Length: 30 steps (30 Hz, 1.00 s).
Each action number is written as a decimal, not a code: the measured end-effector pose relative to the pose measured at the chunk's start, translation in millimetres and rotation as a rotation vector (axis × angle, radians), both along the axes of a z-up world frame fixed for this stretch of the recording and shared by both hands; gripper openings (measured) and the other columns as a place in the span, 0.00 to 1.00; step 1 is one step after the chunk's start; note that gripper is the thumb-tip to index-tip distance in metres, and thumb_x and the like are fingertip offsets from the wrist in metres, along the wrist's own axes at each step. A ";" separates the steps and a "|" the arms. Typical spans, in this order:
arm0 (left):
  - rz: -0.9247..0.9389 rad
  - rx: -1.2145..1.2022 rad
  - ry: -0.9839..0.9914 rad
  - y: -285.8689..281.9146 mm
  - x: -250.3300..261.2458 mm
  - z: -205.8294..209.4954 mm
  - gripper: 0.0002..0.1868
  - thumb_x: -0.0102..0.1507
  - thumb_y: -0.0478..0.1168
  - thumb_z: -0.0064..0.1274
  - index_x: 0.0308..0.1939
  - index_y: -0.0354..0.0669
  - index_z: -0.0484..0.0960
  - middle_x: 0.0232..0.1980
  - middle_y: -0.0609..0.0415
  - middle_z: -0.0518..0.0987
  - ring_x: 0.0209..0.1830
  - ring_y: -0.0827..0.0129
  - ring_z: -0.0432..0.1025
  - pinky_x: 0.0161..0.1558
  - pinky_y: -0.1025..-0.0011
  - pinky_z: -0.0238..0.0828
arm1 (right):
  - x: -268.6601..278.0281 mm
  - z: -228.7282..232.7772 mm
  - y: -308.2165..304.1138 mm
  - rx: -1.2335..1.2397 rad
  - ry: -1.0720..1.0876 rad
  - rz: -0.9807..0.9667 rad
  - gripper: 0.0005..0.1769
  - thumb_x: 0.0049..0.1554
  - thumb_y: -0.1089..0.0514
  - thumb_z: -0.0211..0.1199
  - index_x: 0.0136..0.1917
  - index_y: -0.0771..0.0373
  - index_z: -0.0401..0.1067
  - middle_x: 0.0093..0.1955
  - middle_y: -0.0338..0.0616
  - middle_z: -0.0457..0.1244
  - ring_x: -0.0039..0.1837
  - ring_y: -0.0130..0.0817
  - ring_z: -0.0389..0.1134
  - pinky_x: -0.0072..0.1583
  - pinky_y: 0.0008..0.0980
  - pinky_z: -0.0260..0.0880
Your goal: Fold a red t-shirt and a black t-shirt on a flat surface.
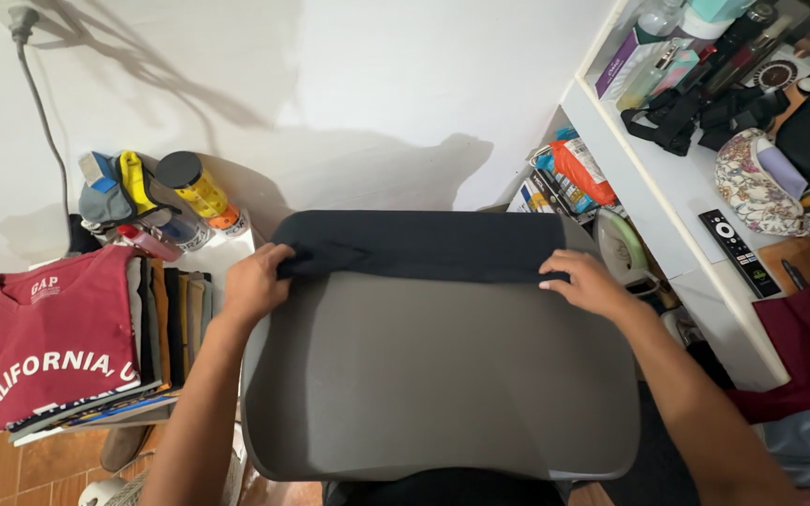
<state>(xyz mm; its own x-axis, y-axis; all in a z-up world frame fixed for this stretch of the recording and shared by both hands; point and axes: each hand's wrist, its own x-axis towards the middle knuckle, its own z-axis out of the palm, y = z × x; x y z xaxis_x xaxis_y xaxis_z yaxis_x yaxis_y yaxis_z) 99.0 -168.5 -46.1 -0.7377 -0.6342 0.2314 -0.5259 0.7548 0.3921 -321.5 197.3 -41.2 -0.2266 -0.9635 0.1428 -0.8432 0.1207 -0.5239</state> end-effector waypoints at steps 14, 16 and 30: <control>0.130 -0.254 0.182 -34.5 -20.7 12.3 0.24 0.48 0.28 0.52 0.48 0.46 0.85 0.47 0.44 0.78 0.48 0.44 0.73 0.48 0.53 0.71 | -37.8 10.6 -8.4 -0.255 0.338 -0.307 0.09 0.60 0.66 0.58 0.51 0.60 0.78 0.46 0.49 0.68 0.52 0.49 0.68 0.55 0.45 0.67; 0.148 -0.362 0.286 -39.6 -30.0 42.8 0.24 0.47 0.28 0.51 0.46 0.45 0.85 0.48 0.43 0.77 0.48 0.43 0.72 0.47 0.52 0.70 | -46.6 31.8 -14.0 -0.352 0.318 -0.343 0.15 0.62 0.69 0.53 0.53 0.58 0.79 0.49 0.48 0.69 0.53 0.47 0.69 0.57 0.44 0.69; 0.003 -0.373 0.245 -39.7 -28.3 -3.3 0.22 0.50 0.26 0.52 0.46 0.46 0.85 0.45 0.51 0.76 0.47 0.49 0.72 0.48 0.57 0.71 | -32.0 -4.5 -4.2 -0.333 0.370 -0.290 0.17 0.51 0.71 0.60 0.50 0.55 0.79 0.49 0.39 0.65 0.57 0.44 0.66 0.58 0.45 0.60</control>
<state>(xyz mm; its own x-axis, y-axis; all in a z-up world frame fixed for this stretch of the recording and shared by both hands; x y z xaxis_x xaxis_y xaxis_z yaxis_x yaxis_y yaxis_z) 70.8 -208.2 -49.4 -0.6309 -0.4763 0.6125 -0.4537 0.8668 0.2067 -353.6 193.1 -45.8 -0.3520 -0.7587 0.5482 -0.9346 0.2533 -0.2495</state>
